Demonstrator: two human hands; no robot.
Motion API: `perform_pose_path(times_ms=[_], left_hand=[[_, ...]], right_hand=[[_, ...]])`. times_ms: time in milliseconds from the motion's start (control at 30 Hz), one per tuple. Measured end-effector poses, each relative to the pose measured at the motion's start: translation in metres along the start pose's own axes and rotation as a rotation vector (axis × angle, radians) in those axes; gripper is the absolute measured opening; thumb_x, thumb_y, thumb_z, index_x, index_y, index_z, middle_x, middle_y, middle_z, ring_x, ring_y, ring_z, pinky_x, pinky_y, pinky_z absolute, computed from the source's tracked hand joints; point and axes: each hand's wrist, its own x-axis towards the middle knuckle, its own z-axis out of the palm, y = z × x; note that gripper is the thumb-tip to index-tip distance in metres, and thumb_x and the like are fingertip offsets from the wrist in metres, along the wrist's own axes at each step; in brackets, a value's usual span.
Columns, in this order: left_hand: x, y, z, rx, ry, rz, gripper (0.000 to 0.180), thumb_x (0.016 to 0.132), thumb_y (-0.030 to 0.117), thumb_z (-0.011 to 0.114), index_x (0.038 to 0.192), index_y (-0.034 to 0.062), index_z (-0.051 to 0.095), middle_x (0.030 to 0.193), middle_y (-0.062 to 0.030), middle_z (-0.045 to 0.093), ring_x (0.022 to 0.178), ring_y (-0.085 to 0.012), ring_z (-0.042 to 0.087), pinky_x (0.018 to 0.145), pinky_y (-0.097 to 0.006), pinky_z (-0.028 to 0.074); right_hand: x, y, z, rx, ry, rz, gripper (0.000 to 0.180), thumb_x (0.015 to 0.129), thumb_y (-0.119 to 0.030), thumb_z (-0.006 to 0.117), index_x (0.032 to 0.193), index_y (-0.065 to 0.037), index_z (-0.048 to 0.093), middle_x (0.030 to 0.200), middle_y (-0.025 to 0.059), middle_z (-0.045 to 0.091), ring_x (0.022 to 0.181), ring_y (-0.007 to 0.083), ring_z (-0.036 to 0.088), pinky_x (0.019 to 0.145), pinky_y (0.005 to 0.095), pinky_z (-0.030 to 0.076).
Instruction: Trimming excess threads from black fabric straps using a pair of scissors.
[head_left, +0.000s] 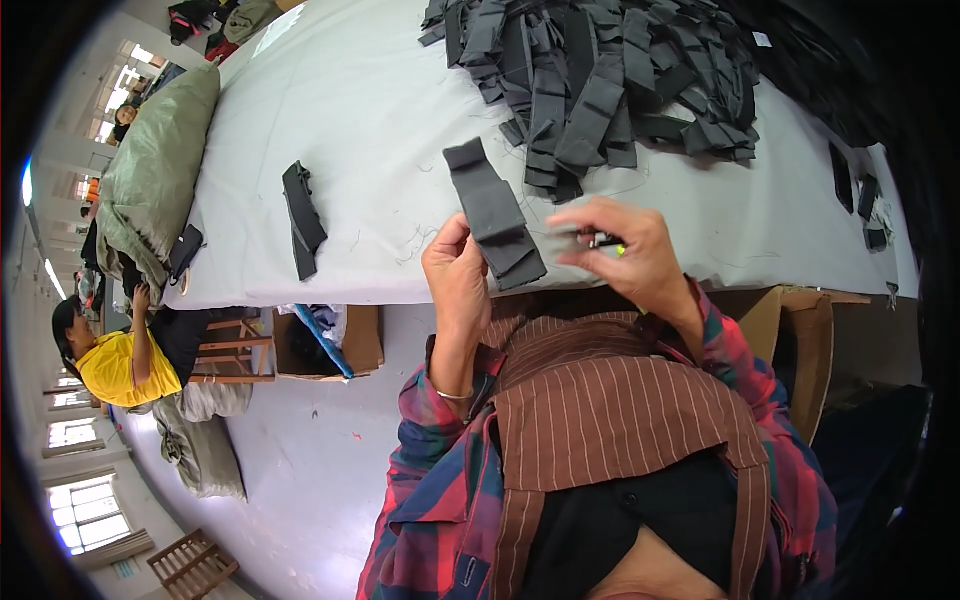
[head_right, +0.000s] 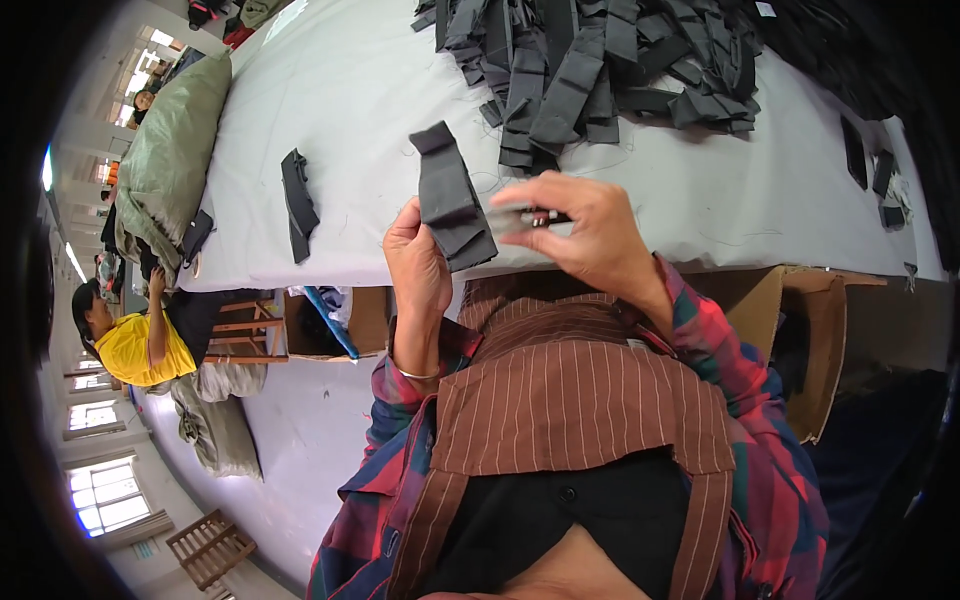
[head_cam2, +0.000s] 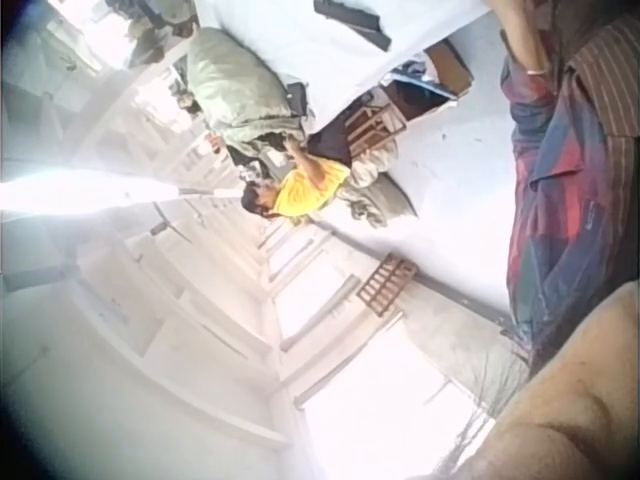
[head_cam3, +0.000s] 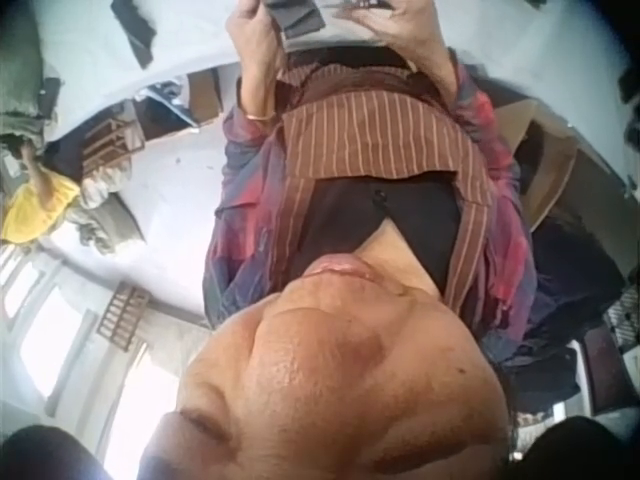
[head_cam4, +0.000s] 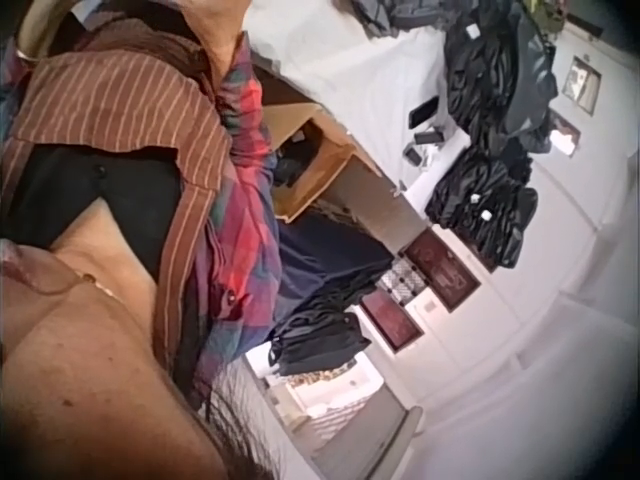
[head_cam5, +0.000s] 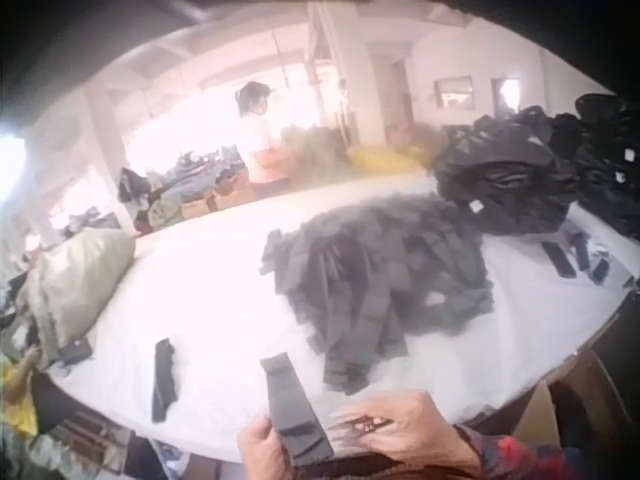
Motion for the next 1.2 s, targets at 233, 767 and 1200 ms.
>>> perform_pose_path(times_ms=[233, 767, 1200], left_hand=[[-0.004, 0.001, 0.004, 0.062, -0.049, 0.081, 0.013, 0.088, -0.002, 0.056, 0.097, -0.0024, 0.065, 0.085, 0.0029, 0.061, 0.075, -0.0040, 0.052, 0.068, -0.018, 0.042], [0.000, -0.003, 0.003, 0.157, -0.058, 0.174, 0.009, 0.086, -0.007, 0.053, 0.089, -0.0027, 0.061, 0.084, 0.0039, 0.054, 0.080, -0.0039, 0.049, 0.072, -0.018, 0.040], [0.009, -0.008, -0.006, 0.203, -0.064, 0.229, 0.011, 0.086, -0.005, 0.056, 0.096, -0.0029, 0.061, 0.091, 0.0006, 0.059, 0.085, -0.0068, 0.053, 0.077, -0.020, 0.042]], right_hand=[[0.016, -0.006, 0.003, -0.018, 0.037, 0.023, 0.041, 0.072, -0.020, 0.077, 0.110, -0.009, 0.064, 0.087, 0.0060, 0.062, 0.072, 0.0158, 0.056, 0.068, 0.0253, 0.047], [0.019, 0.002, 0.014, -0.221, 0.010, -0.049, 0.016, 0.075, -0.017, 0.072, 0.084, -0.005, 0.067, 0.072, 0.0050, 0.064, 0.066, 0.0221, 0.057, 0.063, 0.0305, 0.041], [0.024, 0.019, 0.015, 0.170, 0.036, 0.156, 0.016, 0.077, -0.018, 0.072, 0.084, -0.004, 0.065, 0.074, 0.0067, 0.065, 0.063, 0.0189, 0.059, 0.059, 0.0281, 0.044]])
